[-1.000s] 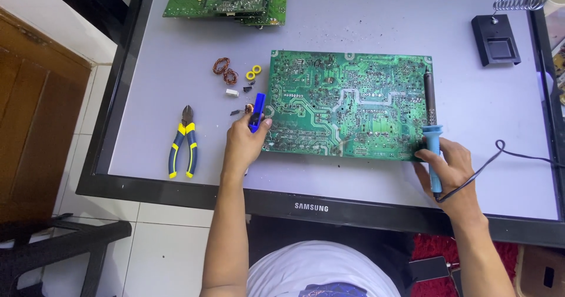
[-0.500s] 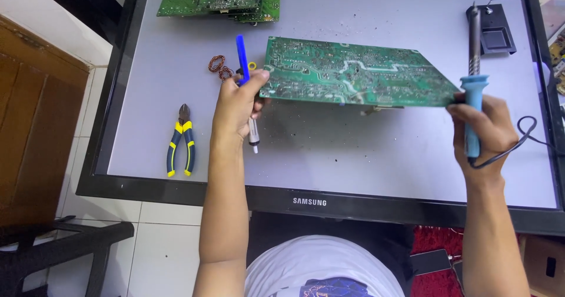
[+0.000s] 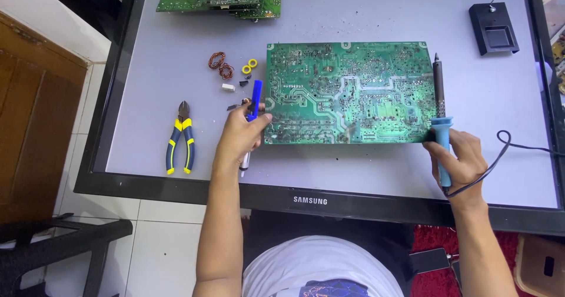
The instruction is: Using a soldering iron and a desoldering pump to remove solder from joints on a printed circuit board.
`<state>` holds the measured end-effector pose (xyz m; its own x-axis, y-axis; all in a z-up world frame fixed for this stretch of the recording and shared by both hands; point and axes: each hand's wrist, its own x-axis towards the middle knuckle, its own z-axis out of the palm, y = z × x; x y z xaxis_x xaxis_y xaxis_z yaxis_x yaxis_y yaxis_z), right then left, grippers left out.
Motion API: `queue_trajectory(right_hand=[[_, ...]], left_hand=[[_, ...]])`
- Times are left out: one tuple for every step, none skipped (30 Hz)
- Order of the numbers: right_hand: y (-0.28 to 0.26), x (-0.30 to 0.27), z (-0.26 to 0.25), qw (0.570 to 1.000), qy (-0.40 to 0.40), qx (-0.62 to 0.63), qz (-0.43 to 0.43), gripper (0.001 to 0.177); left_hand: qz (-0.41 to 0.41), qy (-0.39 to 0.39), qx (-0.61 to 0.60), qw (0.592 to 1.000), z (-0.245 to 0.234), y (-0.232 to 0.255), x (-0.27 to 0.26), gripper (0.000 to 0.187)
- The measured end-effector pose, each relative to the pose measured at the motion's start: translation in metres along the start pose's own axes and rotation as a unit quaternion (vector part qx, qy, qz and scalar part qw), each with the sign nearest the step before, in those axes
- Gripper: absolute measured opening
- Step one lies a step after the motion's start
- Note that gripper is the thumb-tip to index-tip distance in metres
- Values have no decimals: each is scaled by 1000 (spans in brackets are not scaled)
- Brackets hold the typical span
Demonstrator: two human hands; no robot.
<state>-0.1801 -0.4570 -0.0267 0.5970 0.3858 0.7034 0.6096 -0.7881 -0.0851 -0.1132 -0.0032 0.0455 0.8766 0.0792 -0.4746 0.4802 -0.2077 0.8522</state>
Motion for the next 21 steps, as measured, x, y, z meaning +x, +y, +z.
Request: queue_trajectory(right_hand=[[3,-5,3,1000,0,0,0,16],[5,-9,6,1000,-9,3,7,25],[8,-14,9,1000,-19,6,13,35],[8,-14,10,1000,-19,7,13,35],[9,-14,11,999,-29,4,15,37],[9,-14,10,999,-39,1,19,40],[7,-12,9,999,-39,0,20,40],[6,-9,7,998,-50,10,23,45],[5,-7,4,998,-61,21,26,50],[2,-2,3,998,-59,21,24,50],[-2,4,2,998,-51,25,23,42],[-6,8,1,998,-46,30,23,36],[-15,22,0,998,-46,32,21,36],[-25,35,-2,998,-23,62,19,30],[-34,48,-4,996,1,93,17,25],[-38,49,-3,995,2,93,18,25],[-41,51,-1,988,3,132,75,20],[-45,51,0,977,3,169,132,15],[-53,62,-1,976,4,169,134,15],[-62,75,-3,947,17,272,171,15],[-70,87,-5,905,30,372,205,18]], left_hand=[[0,0,1,1000,4,-2,2,39],[12,14,32,999,7,-4,3,34],[23,28,64,997,10,-7,4,28],[23,29,64,997,11,-6,3,28],[20,29,69,997,12,-4,1,29],[17,28,75,997,13,-2,0,31],[17,27,75,997,12,-1,0,31],[22,30,91,995,12,-1,0,30],[27,32,106,993,12,-1,0,29],[29,35,105,993,12,3,-2,29],[28,35,125,991,12,7,-4,29],[25,35,145,989,11,9,-7,29],[24,37,144,989,10,7,-5,29],[43,50,155,986,10,4,-3,28],[62,62,165,982,10,1,-1,27],[63,61,166,982,9,2,-3,27],[82,104,138,981,8,4,-5,26],[100,146,110,978,8,5,-6,25],[100,145,112,978,5,4,-6,25],[184,196,78,960,3,3,-5,26],[267,244,43,931,0,3,-5,28]])
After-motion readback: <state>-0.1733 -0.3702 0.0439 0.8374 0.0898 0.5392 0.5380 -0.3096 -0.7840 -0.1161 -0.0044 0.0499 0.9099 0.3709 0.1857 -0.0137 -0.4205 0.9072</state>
